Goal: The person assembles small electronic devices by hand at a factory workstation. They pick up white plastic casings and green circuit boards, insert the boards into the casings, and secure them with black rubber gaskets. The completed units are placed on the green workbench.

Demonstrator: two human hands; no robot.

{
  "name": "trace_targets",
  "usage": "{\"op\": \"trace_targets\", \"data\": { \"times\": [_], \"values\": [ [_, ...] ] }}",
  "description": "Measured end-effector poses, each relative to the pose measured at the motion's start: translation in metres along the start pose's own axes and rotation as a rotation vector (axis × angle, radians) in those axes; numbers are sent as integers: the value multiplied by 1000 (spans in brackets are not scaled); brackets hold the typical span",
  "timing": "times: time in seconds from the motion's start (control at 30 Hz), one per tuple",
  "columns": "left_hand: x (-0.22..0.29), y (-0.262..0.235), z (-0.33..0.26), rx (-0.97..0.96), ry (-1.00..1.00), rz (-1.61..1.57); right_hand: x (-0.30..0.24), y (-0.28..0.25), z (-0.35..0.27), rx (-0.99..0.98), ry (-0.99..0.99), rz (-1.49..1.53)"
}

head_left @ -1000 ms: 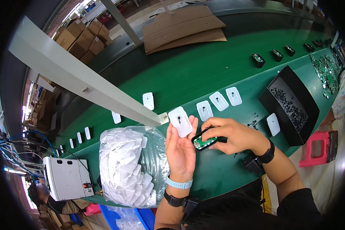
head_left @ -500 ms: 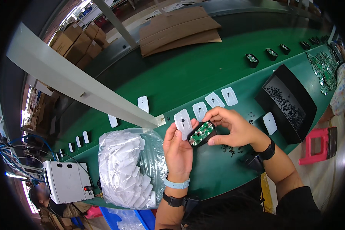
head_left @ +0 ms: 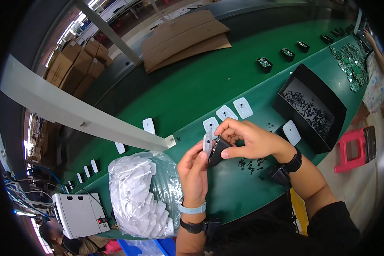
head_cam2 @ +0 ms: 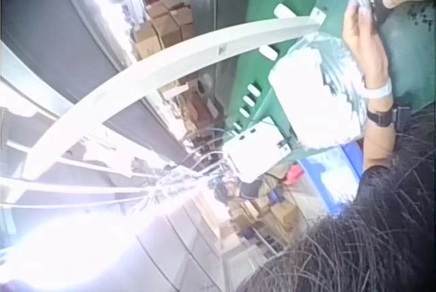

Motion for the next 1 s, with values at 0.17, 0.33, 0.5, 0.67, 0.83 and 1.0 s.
{"op": "trace_targets", "data": {
  "times": [0.17,0.33,0.5,0.67,0.83,1.0],
  "values": [
    [-2,0,1,-30,106,174,-1,0,0,50,-9,-7],
    [1,0,0,-49,150,230,-6,-2,0,100,-28,-52],
    [4,4,-1,-58,200,307,-5,-3,1,151,-120,-78],
    [4,2,0,-48,238,364,-4,-2,1,145,-123,-83],
    [2,0,1,-41,296,385,-12,-1,-1,138,-149,-199],
    [6,4,-2,64,508,616,-2,5,1,214,-194,-82]
  ]
}}
Point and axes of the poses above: each hand's wrist, its own z-axis towards the middle knuckle, its own y-axis out of the palm, x = y × z, the point moved 4 cm from there along z, towards the middle knuckle, and after that the axes turned 3 degrees about z, right-handed, at the moved point
